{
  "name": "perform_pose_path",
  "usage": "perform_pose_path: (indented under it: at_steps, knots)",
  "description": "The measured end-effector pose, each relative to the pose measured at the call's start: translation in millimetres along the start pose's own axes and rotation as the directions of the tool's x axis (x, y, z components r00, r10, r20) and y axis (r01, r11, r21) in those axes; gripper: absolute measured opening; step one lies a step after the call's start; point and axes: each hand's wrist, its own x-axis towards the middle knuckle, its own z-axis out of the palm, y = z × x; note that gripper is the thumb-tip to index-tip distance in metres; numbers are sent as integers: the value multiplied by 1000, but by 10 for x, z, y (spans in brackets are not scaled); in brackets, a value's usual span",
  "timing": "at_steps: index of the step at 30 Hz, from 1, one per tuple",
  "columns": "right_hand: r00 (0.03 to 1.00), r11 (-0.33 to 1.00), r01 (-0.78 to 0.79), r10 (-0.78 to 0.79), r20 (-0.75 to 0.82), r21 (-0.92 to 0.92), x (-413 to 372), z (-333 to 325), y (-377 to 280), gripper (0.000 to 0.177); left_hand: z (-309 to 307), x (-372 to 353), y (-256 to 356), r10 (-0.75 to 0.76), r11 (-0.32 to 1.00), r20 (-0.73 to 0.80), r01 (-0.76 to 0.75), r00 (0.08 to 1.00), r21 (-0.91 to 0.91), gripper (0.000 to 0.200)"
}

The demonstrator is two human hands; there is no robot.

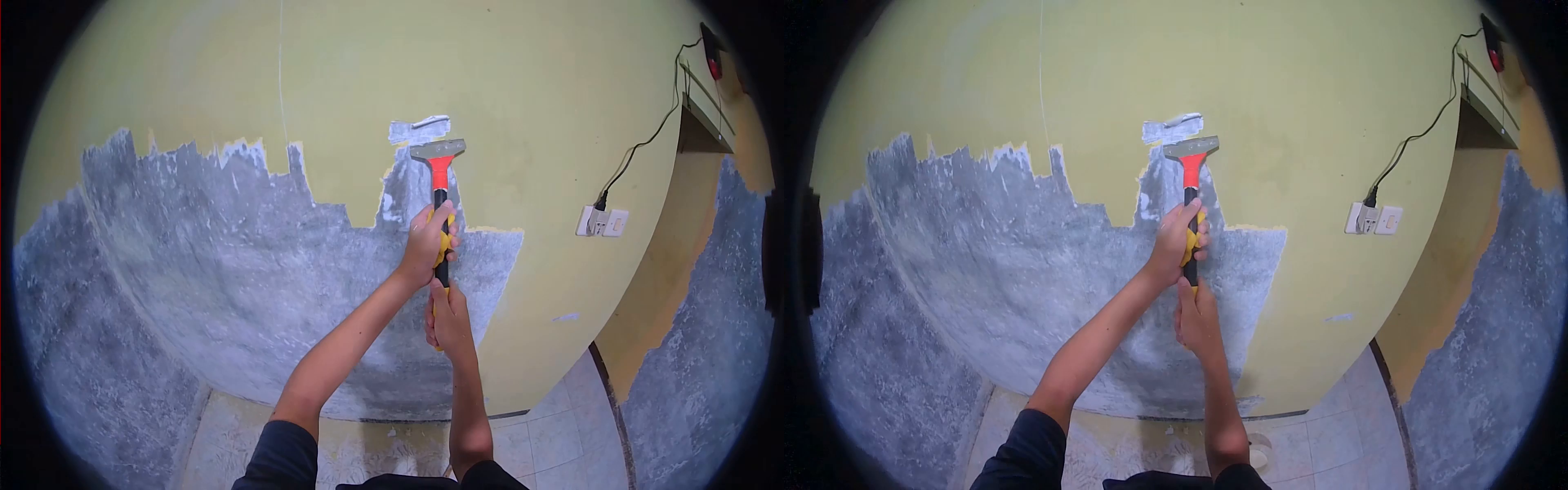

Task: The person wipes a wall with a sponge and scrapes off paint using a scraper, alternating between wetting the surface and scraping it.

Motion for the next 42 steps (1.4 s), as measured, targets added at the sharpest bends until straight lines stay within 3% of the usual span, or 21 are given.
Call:
perform_pose_path:
  at_steps: [4,6,10,12,14,15,18,19,23,24,26,27,30,33,34,36,38,40,42]
  knots:
    - [995,995,-101,101,-17,-4,-287,2,333,28,-116,-417,-213,12,997,-114,-3,993,74,28]
    - [988,993,-122,121,-97,-5,-502,67,765,28,-296,-625,-463,27,995,-132,-14,991,102,26]
    - [988,984,-147,141,-69,-98,-1003,127,1526,29,-740,-1103,-781,-184,982,-332,156,925,-110,27]
    - [995,931,-95,102,0,-352,-1287,68,1785,28,-1219,-1474,-1075,-193,967,-299,129,935,-221,25]
    - [999,840,47,-33,35,-540,-1578,18,2241,32,-1547,-1928,-1445,-176,972,-322,113,930,-206,25]
    - [997,883,-46,66,26,-468,-1725,28,2595,35,-1554,-2145,-1555,-251,965,-429,191,868,-178,26]
    - [941,885,-284,331,68,-370,-2296,-50,3635,46,-1800,-2689,-1902,-424,906,-485,354,765,-233,21]
    - [953,887,-270,302,27,-375,-2266,25,3578,45,-1833,-2759,-1921,-470,882,-486,372,737,-289,20]
    - [963,882,-256,196,-185,-397,-2394,481,2564,43,-1770,-2908,-1764,-434,894,-374,341,820,-292,28]
    - [883,504,-420,35,-468,-755,-2527,760,3308,44,-1702,-2917,-1705,-424,894,-346,326,837,-306,31]
    - [980,794,-132,14,-200,-594,-2495,635,3464,45,-1721,-2858,-1675,-376,917,-282,310,883,-250,43]
    - [997,887,10,-42,-60,-461,-2421,512,3508,52,-1729,-2812,-1695,-376,917,-340,294,862,-270,39]
    - [970,957,-233,242,35,-174,-2325,455,2817,46,-1342,-2812,-1371,-424,897,-544,254,724,-362,24]
    - [911,907,-409,400,101,102,-2277,328,2936,42,-1534,-2784,-1498,-329,923,-296,238,897,-303,44]
    - [894,875,-448,433,117,185,-2245,297,2911,47,-1436,-2655,-1410,-295,931,-301,203,907,-303,43]
    - [893,856,-442,447,44,267,-1897,327,2572,37,-1234,-2288,-1149,-170,979,-227,138,959,-149,45]
    - [910,894,-394,348,225,212,-1332,278,1820,39,-1080,-1810,-891,-95,991,-163,79,982,-104,45]
    - [953,957,-244,206,221,160,-852,206,1583,41,-953,-1324,-631,-59,996,-83,52,995,-77,43]
    - [971,959,-196,161,179,202,-533,228,956,43,-605,-912,-293,-125,988,-175,106,977,-114,40]
